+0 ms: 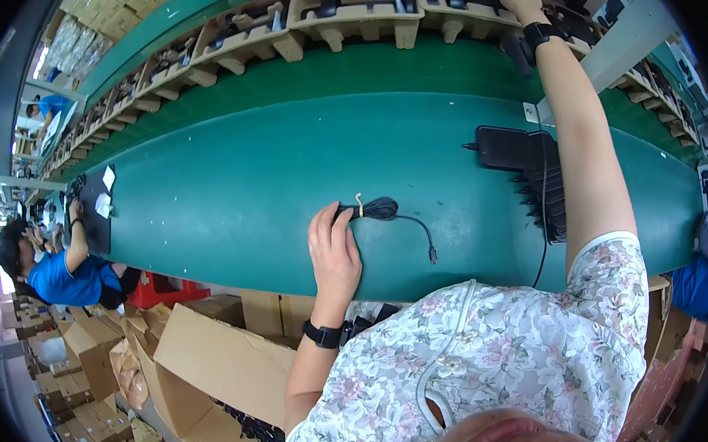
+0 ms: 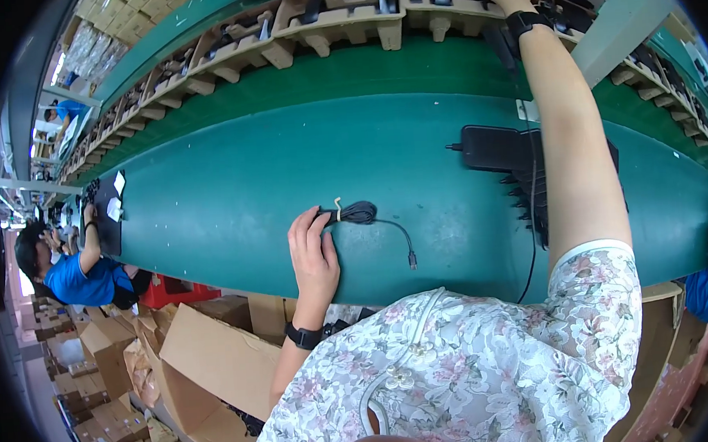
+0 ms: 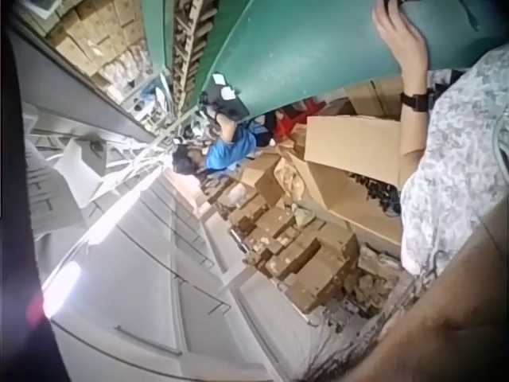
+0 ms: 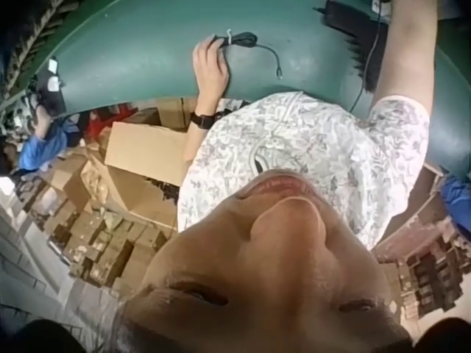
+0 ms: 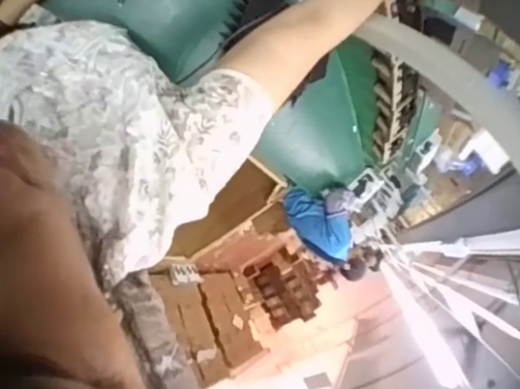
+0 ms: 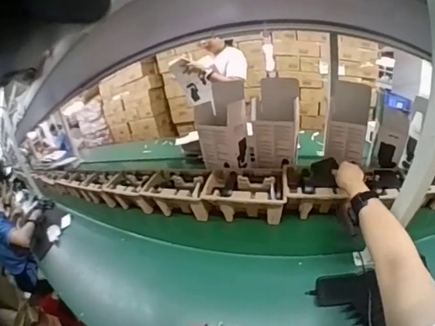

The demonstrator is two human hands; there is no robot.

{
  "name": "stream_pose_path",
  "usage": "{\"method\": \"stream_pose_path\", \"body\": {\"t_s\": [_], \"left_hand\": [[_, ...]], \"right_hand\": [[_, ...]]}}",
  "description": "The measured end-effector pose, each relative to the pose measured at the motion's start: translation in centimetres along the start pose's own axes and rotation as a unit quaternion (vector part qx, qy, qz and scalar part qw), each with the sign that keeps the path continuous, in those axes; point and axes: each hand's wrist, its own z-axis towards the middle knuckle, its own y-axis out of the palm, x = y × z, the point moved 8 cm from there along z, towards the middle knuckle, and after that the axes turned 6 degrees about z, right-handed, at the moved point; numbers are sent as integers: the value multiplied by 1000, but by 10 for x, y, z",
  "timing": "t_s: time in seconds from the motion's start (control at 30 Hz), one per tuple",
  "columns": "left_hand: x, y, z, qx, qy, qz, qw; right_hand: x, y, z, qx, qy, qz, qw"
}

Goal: The person gathers a bundle of cables from a box, places them on the table, and then picks up a black pad and a cable to place them into a cardboard tray on the assembly line.

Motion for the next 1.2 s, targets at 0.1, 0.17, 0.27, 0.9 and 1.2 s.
{"method": "stream_pose_path", "body": {"t_s": [0.1,0.17,0.27,0.9,1.2], "left_hand": [[3,2,8,12,-6,-38,999],[0,7,13,22,-16,-49,998],[-13,10,7,18,-22,-53,998],[17,38,35,-13,-125,-559,819],[-1,55,48,-163,-152,-702,677]], "right_hand": [[-20,-34,-44,41,-43,-123,991],[-58,-52,-73,129,-145,-41,980],[-173,-65,-169,-38,-320,316,892],[-282,-110,-315,-454,-97,739,488],[-244,-152,-335,-215,-527,436,697]]}}
